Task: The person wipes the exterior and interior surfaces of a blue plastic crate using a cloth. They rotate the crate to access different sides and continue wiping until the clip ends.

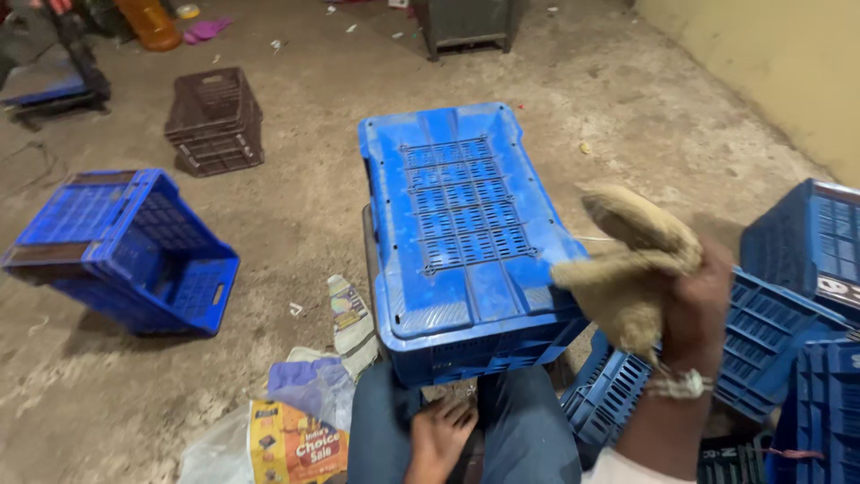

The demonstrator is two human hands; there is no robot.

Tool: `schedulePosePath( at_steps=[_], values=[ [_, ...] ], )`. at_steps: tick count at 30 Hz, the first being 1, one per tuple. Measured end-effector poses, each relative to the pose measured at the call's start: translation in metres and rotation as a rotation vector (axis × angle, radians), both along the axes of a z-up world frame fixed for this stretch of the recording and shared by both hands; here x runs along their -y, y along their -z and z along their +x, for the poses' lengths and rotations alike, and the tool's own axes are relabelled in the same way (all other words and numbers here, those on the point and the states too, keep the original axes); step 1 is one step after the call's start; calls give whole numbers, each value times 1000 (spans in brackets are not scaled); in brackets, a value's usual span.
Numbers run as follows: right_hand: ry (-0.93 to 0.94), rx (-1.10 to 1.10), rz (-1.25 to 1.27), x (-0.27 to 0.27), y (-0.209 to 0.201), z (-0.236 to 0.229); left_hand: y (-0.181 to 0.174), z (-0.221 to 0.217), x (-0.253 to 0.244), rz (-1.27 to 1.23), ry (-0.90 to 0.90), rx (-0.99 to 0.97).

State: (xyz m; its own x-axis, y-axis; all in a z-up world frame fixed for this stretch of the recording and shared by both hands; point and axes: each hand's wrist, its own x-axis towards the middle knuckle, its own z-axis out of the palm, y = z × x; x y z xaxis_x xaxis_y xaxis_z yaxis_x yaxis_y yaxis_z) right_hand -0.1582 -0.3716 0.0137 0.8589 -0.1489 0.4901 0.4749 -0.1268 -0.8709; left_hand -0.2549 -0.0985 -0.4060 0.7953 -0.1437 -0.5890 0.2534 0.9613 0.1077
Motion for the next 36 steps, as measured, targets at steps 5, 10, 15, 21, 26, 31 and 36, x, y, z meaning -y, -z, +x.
schedulePosePath(
  at_steps=[5, 10, 15, 21, 26, 31, 36],
  values=[
    [-57, -146, 482, -10, 72, -34, -14, 37, 33, -153, -106, 319],
    [47, -104, 319, -8, 63, -37, -122, 45, 21, 209, -11, 502],
    [96, 12, -114, -52, 48, -33, -235, 113, 1, 398, -46, 705],
    [-10, 156, -163, -123, 36, -56, -297, 150, -3, 290, -95, 893],
    [112, 600, -215, -146, 2, -22, -287, 148, -8, 110, -107, 1011],
    [96, 786, -168, -214, -85, 80, -267, 143, -6, 7, -95, 918],
    [305, 679, -815, -277, -90, 96, -261, 152, -5, 76, 23, 1097]
  ],
)
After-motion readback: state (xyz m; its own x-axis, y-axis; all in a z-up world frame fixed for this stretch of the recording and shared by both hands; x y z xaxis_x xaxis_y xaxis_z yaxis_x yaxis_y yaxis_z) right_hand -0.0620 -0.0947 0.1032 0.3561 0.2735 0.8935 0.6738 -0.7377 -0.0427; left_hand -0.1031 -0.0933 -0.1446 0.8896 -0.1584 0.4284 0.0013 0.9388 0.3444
